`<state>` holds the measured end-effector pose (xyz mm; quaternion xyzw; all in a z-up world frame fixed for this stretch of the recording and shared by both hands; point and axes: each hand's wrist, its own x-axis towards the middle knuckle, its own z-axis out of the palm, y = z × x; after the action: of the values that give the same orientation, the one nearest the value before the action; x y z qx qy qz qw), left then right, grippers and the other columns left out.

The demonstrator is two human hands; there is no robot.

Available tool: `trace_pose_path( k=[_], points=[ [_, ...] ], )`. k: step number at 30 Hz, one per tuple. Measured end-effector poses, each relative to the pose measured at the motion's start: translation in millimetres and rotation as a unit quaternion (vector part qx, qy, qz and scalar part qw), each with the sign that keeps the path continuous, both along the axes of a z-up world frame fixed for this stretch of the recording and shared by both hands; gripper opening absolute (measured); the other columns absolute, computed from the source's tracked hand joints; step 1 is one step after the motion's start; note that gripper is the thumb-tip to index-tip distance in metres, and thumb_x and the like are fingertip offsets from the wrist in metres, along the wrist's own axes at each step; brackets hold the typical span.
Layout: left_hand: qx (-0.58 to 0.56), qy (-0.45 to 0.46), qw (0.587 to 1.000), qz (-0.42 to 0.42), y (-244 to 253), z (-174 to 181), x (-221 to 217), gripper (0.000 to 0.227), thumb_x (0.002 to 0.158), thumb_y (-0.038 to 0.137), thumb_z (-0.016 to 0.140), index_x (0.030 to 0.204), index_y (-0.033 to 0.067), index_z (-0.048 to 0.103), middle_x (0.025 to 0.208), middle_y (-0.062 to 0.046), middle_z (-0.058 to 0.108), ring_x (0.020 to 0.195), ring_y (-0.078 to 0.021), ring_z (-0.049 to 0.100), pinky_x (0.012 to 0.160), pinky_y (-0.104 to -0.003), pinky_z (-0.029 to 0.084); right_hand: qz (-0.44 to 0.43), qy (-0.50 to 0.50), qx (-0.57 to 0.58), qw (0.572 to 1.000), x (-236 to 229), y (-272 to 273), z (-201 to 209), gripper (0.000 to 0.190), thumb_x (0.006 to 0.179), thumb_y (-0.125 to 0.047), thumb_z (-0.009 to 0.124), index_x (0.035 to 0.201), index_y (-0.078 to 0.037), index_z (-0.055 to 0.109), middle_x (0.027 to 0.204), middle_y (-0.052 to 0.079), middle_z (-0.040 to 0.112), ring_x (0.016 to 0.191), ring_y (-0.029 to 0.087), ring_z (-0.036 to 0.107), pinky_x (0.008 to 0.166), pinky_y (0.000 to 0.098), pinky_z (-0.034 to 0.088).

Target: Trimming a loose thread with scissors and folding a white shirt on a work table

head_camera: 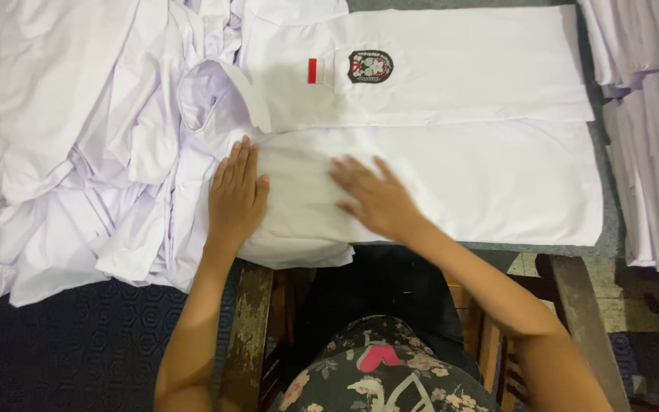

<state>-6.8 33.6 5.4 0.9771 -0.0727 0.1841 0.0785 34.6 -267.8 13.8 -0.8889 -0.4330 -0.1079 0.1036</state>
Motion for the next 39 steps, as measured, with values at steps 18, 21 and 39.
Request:
trace_pose_path(
  k=[18,21,39],
  points=[
    [-0.007,0.006,1.000,-0.018,1.5,9.0,-1.7,0.059,0.106,0.030,0.044,0.157,0.0015,0.040,0.166,-0.014,0.036,0.155,-0.0271,0.030,0.124,-0.046,0.024,-0.394,0.110,-0.016,0.913,1.6,-256.5,44.7,0.067,0.110,-0.054,0.013,0.162,-0.018,0.035,0.168,0.018,0.028,0.151,0.035,0.027,0.110,0.0763,0.028],
    [-0.007,-0.024,0.999,-0.032,1.2,8.8,-2.9,0.056,0.106,0.028,0.046,0.155,0.0004,0.044,0.164,-0.015,0.041,0.153,-0.0285,0.035,0.124,-0.045,0.026,-0.380,0.030,0.004,0.925,3.3,-270.9,17.9,0.070,0.115,-0.041,0.023,0.155,0.013,0.042,0.161,0.033,0.041,0.153,0.043,0.026,0.114,0.0627,0.027],
    [-0.037,-0.125,0.981,-0.147,30.0,13.9,88.9,0.024,0.087,-0.010,0.055,0.108,-0.0033,0.064,0.133,-0.026,0.056,0.131,-0.0457,0.050,0.113,-0.051,0.039,0.003,0.036,0.208,0.978,118.2,124.2,-10.4,0.045,0.087,-0.042,0.080,0.118,-0.012,0.065,0.100,0.004,0.060,0.097,0.025,0.063,0.079,0.0376,0.054]
  ],
)
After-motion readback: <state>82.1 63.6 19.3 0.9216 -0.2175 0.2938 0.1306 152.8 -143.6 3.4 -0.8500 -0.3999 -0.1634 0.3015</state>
